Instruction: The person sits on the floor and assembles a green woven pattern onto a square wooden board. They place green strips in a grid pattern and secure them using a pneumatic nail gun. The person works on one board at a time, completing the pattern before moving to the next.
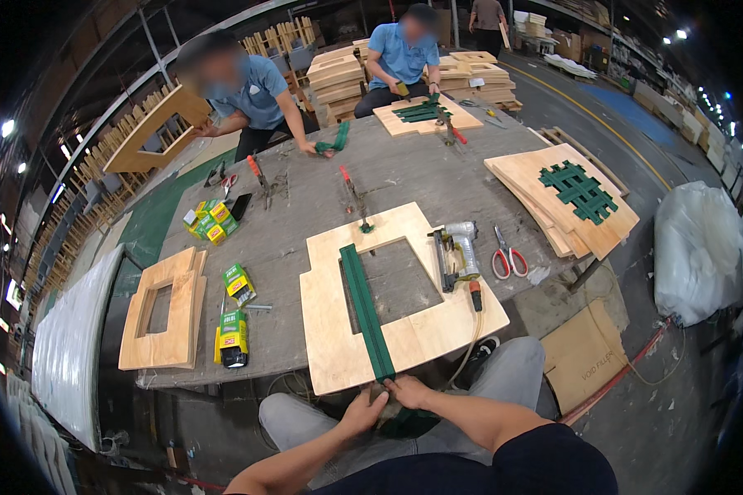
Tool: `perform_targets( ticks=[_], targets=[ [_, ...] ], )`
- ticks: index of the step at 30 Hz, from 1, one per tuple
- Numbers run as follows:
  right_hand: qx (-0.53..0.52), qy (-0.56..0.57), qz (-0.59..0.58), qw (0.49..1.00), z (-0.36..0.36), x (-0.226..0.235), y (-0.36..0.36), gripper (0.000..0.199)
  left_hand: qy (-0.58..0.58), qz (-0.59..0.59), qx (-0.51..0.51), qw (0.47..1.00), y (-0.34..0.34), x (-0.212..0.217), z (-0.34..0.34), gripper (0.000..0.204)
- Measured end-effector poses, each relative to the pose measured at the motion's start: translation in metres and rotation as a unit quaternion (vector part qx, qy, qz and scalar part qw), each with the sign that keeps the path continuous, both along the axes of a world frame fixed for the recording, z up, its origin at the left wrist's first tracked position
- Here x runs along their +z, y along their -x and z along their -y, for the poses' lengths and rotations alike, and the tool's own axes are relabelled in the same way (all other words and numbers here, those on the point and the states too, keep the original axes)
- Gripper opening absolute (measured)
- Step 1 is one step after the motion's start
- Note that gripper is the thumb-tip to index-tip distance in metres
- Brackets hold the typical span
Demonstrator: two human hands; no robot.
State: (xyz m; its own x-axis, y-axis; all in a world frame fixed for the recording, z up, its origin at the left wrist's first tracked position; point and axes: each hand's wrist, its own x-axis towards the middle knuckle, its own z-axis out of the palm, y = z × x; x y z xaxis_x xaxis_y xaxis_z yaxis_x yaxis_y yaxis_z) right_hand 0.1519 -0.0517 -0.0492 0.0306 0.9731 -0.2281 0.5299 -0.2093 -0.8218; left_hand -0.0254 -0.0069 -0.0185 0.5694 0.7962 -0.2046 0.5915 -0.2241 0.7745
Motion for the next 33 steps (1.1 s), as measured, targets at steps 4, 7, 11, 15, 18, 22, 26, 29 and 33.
perform_targets(
  ticks=[4,7,11,15,18,22,26,29,33],
  targets=[
    [-0.013,-0.003,-0.059,0.998,0.005,-0.018,-0.005,0.030,0.156,0.047,-0.050,0.985,-0.028,-0.003,-0.021,0.068],
    [0.039,0.029,-0.078,0.996,0.001,-0.028,-0.014,0.034,0.157,-0.025,-0.085,0.984,-0.037,-0.008,-0.030,0.070],
    [0.026,-0.005,-0.044,0.999,-0.003,-0.037,-0.013,0.038,0.070,-0.014,-0.135,0.988,-0.044,-0.015,-0.036,0.065],
    [0.041,0.100,0.015,0.994,-0.003,-0.003,-0.010,0.043,0.061,-0.094,-0.140,0.984,-0.040,-0.023,-0.040,0.060],
    [0.047,0.094,0.083,0.991,0.014,0.027,-0.018,0.042,-0.020,-0.055,-0.130,0.990,-0.041,-0.024,-0.033,0.058],
    [-0.086,0.098,-0.099,0.987,0.007,0.123,-0.084,0.037,-0.078,-0.143,-0.200,0.966,-0.036,-0.021,-0.040,0.056],
    [-0.341,-0.120,0.136,0.923,-0.053,0.172,-0.199,0.038,-0.203,-0.093,-0.195,0.955,-0.036,-0.025,-0.046,0.058],
    [-0.357,-0.018,0.272,0.893,-0.075,0.155,-0.276,0.053,-0.073,0.066,-0.202,0.974,-0.055,-0.017,-0.043,0.061],
    [-0.414,0.101,0.086,0.900,-0.121,0.141,-0.296,0.061,-0.193,-0.147,-0.250,0.937,-0.047,-0.021,-0.054,0.060]
  ],
)
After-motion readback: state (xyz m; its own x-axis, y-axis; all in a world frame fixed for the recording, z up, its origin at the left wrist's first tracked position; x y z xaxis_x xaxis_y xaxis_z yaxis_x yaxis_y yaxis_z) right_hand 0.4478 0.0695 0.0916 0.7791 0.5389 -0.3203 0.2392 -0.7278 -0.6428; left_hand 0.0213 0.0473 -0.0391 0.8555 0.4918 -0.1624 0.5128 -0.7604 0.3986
